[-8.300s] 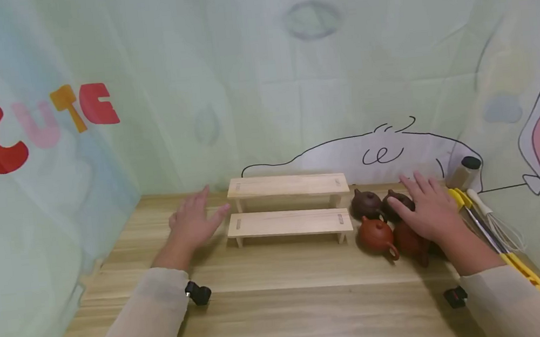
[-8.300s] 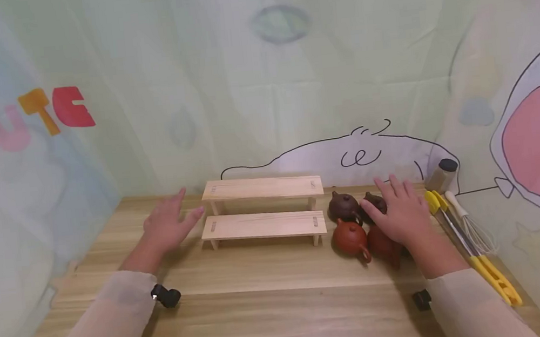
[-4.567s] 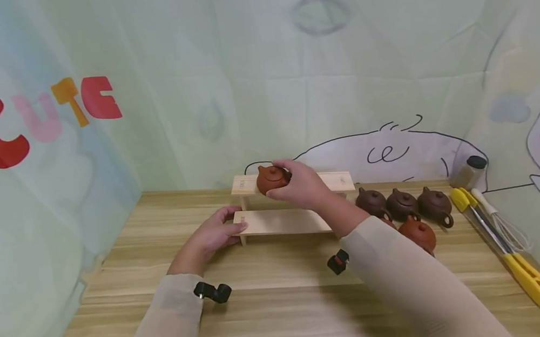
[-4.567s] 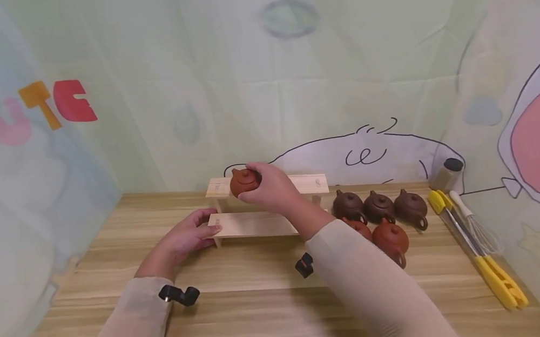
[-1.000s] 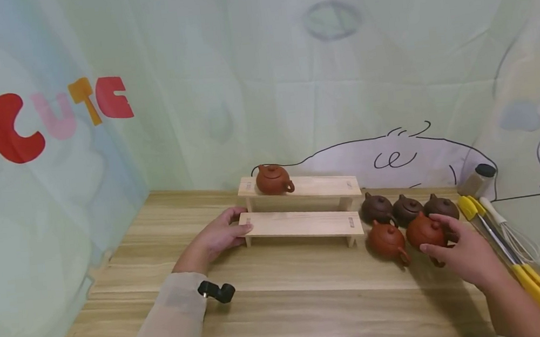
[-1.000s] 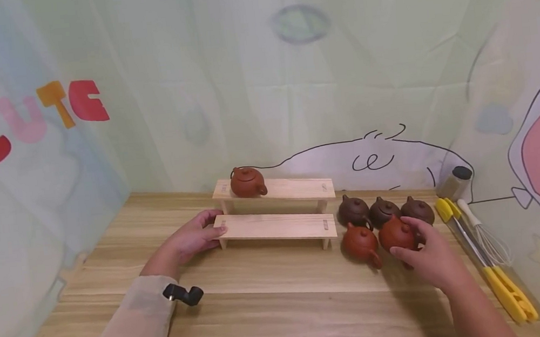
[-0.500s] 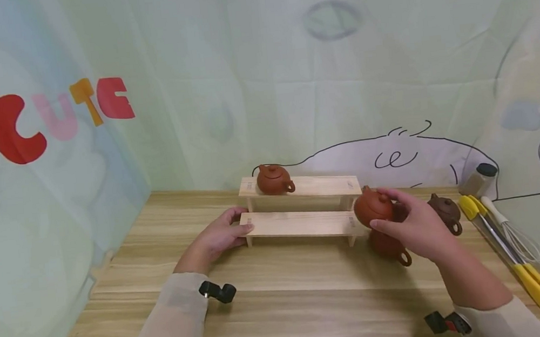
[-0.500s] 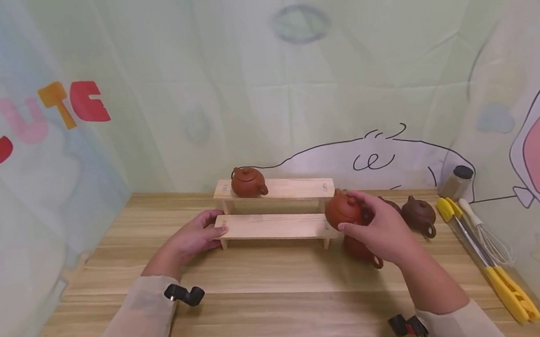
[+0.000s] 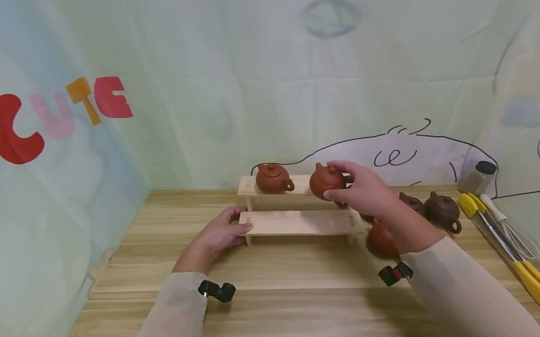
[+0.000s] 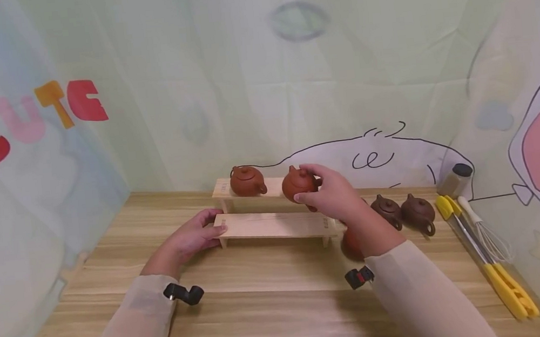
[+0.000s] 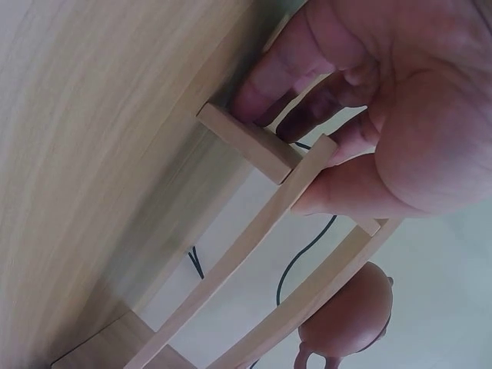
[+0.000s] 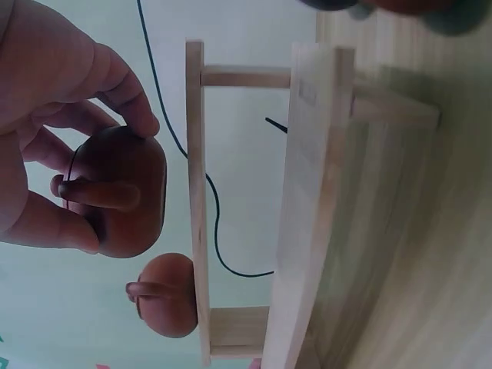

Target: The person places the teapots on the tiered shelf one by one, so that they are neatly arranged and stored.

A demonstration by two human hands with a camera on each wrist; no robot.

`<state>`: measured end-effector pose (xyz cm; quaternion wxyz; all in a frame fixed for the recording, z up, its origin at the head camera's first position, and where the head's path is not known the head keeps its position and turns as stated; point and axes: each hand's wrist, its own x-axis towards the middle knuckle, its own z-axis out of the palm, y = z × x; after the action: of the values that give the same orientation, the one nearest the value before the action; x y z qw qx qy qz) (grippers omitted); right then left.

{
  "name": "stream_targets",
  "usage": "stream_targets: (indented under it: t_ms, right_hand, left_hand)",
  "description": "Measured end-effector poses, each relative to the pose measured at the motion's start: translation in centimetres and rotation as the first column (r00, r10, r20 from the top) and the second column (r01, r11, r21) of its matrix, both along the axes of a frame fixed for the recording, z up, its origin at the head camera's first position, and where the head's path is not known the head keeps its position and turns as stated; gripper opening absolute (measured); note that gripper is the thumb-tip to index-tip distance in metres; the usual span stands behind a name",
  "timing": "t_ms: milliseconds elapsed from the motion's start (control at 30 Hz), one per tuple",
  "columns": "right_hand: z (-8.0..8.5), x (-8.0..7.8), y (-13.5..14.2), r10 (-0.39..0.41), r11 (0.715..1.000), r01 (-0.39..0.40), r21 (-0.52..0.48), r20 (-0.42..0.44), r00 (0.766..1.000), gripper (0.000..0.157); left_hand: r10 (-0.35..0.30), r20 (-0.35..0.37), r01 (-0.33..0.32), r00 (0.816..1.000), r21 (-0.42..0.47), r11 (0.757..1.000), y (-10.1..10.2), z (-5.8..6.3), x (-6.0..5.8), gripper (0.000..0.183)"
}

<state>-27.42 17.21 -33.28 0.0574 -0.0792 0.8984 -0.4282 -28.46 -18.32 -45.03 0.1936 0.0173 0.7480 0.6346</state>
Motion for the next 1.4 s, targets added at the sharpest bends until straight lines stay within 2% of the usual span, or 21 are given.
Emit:
stream_targets:
  t_ms: [167, 300, 433, 667, 1100, 1233, 1400]
  right_hand:
    - [-0.1, -2.4, -1.5, 0.052, 0.998, -0.053, -0.016, -0.034, 0.998, 0.075]
    - [-0.4, -3.6, -2.5, 0.059, 0.997, -0.060, -0.045, -0.010, 0.998, 0.073]
    - [-0.5, -4.1, -3.3, 0.062, 0.995, -0.061, -0.075, 0.017, 0.998, 0.071]
    - [-0.6, -4.7, -4.2, 0.065, 0.995, -0.064, -0.080, 0.011, 0.998, 0.068]
    - [-1.0, -4.1, -4.0, 0.057, 0.994, -0.056, -0.093, 0.007, 0.998, 0.077]
    - [-1.1, -3.0, -3.0, 0.012, 0.996, -0.014, -0.085, -0.027, 1.000, 0.078]
    - [-1.4, -0.6, -0.9, -0.032, 0.995, 0.028, -0.091, -0.046, 0.998, 0.071]
  left_hand:
    - [-0.006, -0.004, 0.006, 1.000, -0.002, 1.000, 0.0, 0.0, 0.0, 0.062]
    - [-0.008, 0.002, 0.008, 1.000, 0.000, 1.000, 0.0, 0.0, -0.1, 0.061]
    - [-0.013, 0.002, 0.013, 1.000, 0.001, 1.000, 0.0, 0.0, -0.2, 0.062]
    - [-0.016, -0.003, 0.016, 1.000, -0.001, 1.000, -0.1, -0.1, -0.3, 0.063]
    - [-0.015, 0.001, 0.015, 1.000, -0.007, 1.000, -0.1, 0.0, -0.1, 0.062]
    - [-0.013, -0.001, 0.013, 1.000, -0.004, 1.000, 0.0, -0.1, -0.1, 0.062]
    - [-0.006, -0.002, 0.006, 1.000, -0.012, 1.000, 0.0, 0.0, -0.1, 0.064]
